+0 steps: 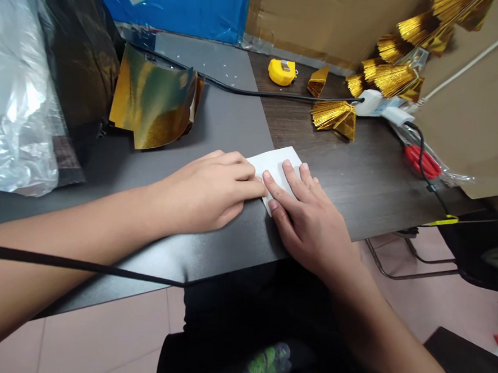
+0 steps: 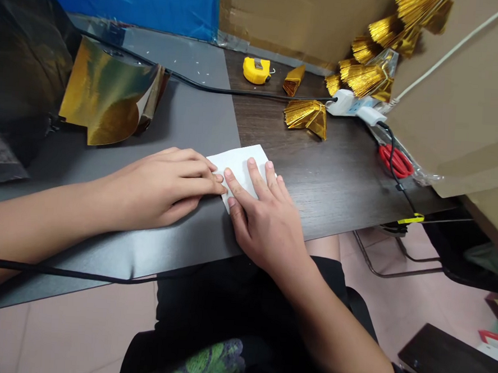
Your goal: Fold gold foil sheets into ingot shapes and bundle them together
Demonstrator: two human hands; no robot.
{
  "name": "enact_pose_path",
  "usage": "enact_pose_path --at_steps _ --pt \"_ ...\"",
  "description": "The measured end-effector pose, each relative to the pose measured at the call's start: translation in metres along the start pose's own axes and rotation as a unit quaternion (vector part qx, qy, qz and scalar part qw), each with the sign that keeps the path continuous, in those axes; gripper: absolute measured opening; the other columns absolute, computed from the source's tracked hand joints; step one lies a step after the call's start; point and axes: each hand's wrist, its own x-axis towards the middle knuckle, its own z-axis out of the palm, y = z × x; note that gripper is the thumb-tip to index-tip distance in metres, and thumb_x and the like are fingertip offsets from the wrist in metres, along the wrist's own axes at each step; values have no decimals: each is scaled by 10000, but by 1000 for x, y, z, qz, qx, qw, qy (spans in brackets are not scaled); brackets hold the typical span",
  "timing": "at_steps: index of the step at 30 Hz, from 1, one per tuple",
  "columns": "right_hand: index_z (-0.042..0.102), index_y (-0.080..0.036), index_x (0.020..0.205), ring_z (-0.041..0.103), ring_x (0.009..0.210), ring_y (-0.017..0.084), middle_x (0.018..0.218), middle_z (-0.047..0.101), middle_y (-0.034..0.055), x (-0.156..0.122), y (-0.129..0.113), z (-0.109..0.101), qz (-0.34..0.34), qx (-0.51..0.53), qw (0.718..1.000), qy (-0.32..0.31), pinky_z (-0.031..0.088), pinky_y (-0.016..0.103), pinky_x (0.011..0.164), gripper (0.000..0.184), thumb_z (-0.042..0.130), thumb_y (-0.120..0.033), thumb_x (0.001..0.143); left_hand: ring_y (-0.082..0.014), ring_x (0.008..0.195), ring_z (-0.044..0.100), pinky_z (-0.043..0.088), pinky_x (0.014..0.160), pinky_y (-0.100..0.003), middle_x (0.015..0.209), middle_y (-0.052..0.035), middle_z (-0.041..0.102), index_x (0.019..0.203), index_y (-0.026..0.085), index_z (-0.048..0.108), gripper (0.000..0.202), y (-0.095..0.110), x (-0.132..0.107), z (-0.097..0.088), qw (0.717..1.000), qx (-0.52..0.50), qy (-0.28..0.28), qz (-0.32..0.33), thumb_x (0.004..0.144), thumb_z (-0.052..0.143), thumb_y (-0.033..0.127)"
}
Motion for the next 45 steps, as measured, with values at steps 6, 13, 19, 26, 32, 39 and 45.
enact_pose_path --at_steps 6,13,19,26,32,39,45 --pt "501 -223 1536 294 1500 473 1631 356 182 0 1 1 0 4 1000 2 405 659 1126 505 349 -348 1071 -204 1135 622 493 937 -337 1073 -29 714 1208 265 662 321 -1 -1 1 1000 8 14 8 959 463 228" --pt "490 -222 1543 286 1501 474 1629 358 187 0 1 1 1 0 1000 -1 398 654 1134 509 336 -346 1074 -203 1134 632 501 923 -337 1104 -23 717 1192 273 673 313 -2 -2 4 999 27 33 21 976 448 249" --pt "484 -228 1547 272 1507 469 1639 347 177 0 0 1 4 -3 1000 -11 390 652 1139 519 302 -362 1079 -213 1144 614 496 921 -352 1147 -19 698 1181 281 669 308 -1 -3 4 999 34 19 22 989 429 262" --pt "411 -228 1588 213 1528 466 1668 283 172 -2 4 -1 -4 -6 999 -38 365 661 1149 556 259 -407 1084 -201 1098 571 470 882 -335 1181 -20 652 1137 284 667 279 6 -1 2 1000 17 -12 -20 981 442 233" --pt "398 -139 1588 201 1527 481 1670 262 184 -3 3 -9 -27 -38 998 -29 292 694 1180 585 279 -386 1071 -203 1080 562 458 863 -331 1164 -20 641 1113 285 674 265 7 0 -1 999 3 -25 -29 958 471 214" --pt "403 -17 1547 199 1567 352 1660 260 192 0 -5 -13 -116 -17 993 -22 261 606 1251 588 341 -332 1054 -209 1087 567 479 884 -344 1129 -30 643 1080 269 683 254 7 -1 -2 999 15 -22 -22 964 465 211" --pt "335 4 1574 174 1572 344 1661 224 231 -4 5 -2 -93 24 994 -45 309 593 1237 647 334 -394 1063 -194 1086 584 486 897 -331 1137 -30 662 1107 274 691 277 6 -3 -1 1000 17 3 -6 979 454 207"
